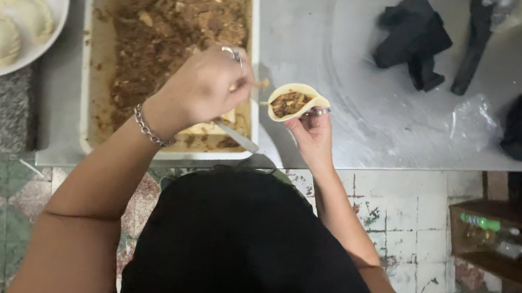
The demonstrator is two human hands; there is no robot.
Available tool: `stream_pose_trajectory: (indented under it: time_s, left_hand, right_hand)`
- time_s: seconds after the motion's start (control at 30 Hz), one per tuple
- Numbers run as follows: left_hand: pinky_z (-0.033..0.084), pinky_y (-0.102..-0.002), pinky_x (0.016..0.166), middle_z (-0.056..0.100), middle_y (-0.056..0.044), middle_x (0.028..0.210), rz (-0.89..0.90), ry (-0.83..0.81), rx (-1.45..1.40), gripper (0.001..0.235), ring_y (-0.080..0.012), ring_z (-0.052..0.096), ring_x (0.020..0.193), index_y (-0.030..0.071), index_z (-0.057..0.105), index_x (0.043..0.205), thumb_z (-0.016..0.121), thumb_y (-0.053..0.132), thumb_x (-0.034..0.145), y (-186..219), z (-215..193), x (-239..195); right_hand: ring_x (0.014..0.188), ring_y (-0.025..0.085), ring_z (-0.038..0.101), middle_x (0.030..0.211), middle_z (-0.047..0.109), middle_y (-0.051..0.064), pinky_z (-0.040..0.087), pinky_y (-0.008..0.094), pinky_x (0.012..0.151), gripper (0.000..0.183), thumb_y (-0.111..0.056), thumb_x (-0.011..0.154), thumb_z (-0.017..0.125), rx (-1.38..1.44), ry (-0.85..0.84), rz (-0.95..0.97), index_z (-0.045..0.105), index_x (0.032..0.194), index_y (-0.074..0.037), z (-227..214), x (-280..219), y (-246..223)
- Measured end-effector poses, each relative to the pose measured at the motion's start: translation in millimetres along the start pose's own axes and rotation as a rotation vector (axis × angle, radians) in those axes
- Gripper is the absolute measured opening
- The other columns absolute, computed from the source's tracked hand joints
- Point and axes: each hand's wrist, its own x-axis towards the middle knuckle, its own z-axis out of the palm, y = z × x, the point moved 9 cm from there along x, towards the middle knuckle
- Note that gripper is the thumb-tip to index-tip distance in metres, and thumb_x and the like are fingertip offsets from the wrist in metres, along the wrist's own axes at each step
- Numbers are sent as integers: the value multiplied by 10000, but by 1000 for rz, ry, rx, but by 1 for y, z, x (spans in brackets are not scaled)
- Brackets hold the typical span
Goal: The person prepares empanadas by spooning a meat filling onto dough wrappers and folding the edges together by hand to seal them.
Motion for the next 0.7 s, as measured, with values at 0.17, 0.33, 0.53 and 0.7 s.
stream_pose_trajectory:
  time_s: [0.17, 0.33, 0.53, 0.7]
  left_hand:
    - [530, -423, 699, 645, -79, 688, 57, -23, 460, 137, -318, 683, 758, 168, 736, 739, 687, 202, 863, -26, 53, 58]
    - [565, -410, 849, 704, -110, 1001, -191, -446, 521, 310, -326, 606, 1031, 125, 747, 938, 726, -119, 747, -73, 156, 104]
    - [590, -440, 789, 656, -176, 782, -266, -253, 160, 116, -362, 678, 885, -40, 750, 855, 640, -65, 878, -22, 88, 79]
    - [582, -455, 771, 753, -191, 960, -156, -81, -448, 279, -367, 730, 885, 9, 752, 1068, 789, 210, 878, 51, 3, 30]
  right_hand:
    - [1192, 243, 671, 1371, 615, 124, 603, 427, 1001, 537, -27, 961, 701, 35, 120, 19, 458, 1437, -77, -29, -13, -35]
    - [1270, 326, 620, 1412, 595, 204, 610, 496, 1022, 538, -268, 973, 760, 102, 109, 48, 506, 1401, -64, -23, -18, -72]
    - [1219, 392, 656, 1438, 535, 306, 632, 543, 957, 624, -87, 961, 688, 292, 93, -9, 357, 1490, -95, -30, -12, -50]
    - [1185, 391, 678, 1419, 563, 296, 638, 533, 922, 619, -92, 962, 696, 248, 38, 30, 362, 1483, -79, -3, 3, -35]
